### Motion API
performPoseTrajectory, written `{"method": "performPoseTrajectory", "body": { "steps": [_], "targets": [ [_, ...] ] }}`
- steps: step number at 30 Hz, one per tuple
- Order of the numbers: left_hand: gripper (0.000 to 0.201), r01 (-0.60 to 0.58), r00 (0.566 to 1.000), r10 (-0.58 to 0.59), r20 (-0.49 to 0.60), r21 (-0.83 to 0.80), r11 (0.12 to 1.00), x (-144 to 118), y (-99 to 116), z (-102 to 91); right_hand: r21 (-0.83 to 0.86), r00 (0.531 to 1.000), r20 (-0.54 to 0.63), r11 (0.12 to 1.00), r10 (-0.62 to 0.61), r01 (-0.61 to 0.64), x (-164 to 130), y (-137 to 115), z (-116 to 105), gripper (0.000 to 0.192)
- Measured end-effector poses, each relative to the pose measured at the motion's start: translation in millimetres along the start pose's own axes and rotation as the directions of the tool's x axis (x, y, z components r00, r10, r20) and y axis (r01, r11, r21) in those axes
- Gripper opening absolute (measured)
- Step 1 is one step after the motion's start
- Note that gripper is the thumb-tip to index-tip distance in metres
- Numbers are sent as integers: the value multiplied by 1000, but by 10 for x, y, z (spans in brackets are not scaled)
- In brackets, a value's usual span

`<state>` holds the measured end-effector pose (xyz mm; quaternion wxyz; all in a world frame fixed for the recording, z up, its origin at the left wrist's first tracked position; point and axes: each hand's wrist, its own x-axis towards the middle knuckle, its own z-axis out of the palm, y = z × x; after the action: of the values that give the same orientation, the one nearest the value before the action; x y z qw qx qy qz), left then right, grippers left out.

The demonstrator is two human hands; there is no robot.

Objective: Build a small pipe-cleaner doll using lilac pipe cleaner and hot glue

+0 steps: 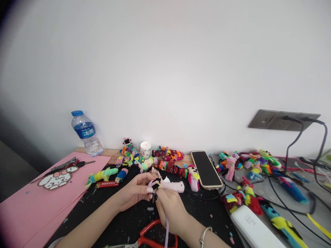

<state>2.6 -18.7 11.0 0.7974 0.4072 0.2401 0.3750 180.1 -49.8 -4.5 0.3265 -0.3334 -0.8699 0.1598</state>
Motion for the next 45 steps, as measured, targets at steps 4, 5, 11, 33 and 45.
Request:
{"method": "performPoseTrajectory", "body": {
  "steps": [4,5,11,33,45],
  "targets": [
    [24,0,1000,0,-13,2,1000,4,-8,3,2,1000,10,1000,7,-7,-4,-6,-3,15],
    [23,-6,1000,6,-17,4,1000,4,-8,6,4,1000,13,1000,9,-9,-5,-6,-3,14],
    [22,-78,994,81,-71,50,996,5,-2,41,2,1000,7,1000,22,-22,-8,13,13,14],
    [27,-304,862,353,-363,187,934,46,-58,148,-56,999,-38,998,29,-31,24,-52,-76,15],
    [15,-430,787,221,-576,-256,866,113,111,-159,-274,964,-175,930,200,-243,95,-35,-80,39]
  ]
}}
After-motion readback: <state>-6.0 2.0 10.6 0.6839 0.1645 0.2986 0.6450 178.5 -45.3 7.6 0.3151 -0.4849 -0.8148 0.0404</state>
